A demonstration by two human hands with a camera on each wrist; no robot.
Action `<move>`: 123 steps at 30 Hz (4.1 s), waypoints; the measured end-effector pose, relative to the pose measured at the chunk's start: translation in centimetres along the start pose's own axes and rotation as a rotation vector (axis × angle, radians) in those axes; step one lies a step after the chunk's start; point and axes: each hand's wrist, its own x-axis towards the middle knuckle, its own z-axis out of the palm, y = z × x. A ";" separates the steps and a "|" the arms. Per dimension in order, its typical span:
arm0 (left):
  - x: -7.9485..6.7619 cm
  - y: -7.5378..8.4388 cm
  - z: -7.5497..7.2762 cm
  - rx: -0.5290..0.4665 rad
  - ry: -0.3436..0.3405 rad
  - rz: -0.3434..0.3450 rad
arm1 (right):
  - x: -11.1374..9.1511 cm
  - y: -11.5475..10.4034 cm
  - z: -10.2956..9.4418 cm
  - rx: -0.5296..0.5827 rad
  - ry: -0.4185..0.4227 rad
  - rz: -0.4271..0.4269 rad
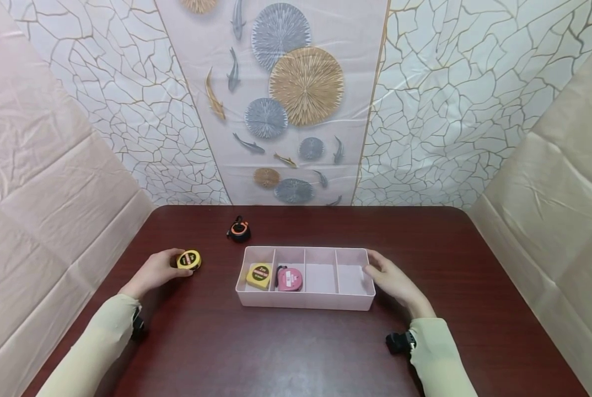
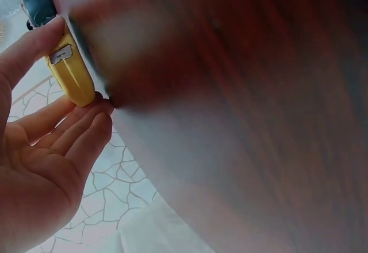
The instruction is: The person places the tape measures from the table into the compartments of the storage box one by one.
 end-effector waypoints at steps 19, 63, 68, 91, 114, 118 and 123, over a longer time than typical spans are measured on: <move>1.6 1.4 -2.9 0.021 0.020 0.046 | 0.1 0.4 0.4 0.022 0.000 0.004; 2.6 7.8 -19.2 0.135 0.186 0.092 | -0.1 0.3 0.1 0.030 -0.016 0.015; 2.3 8.4 -20.9 0.129 0.227 0.096 | -0.1 0.2 0.1 0.028 -0.012 0.018; 4.5 12.4 -20.3 0.160 0.221 0.161 | -0.2 0.5 0.1 0.016 0.008 0.042; 9.1 20.6 -18.5 0.199 0.189 0.296 | -0.2 0.5 -0.1 0.010 0.000 0.036; 9.8 22.0 -18.2 0.165 0.172 0.319 | -0.1 0.3 -0.1 0.000 0.008 0.039; 10.6 23.9 -17.8 0.159 0.156 0.359 | -0.1 0.2 0.0 0.027 0.007 0.048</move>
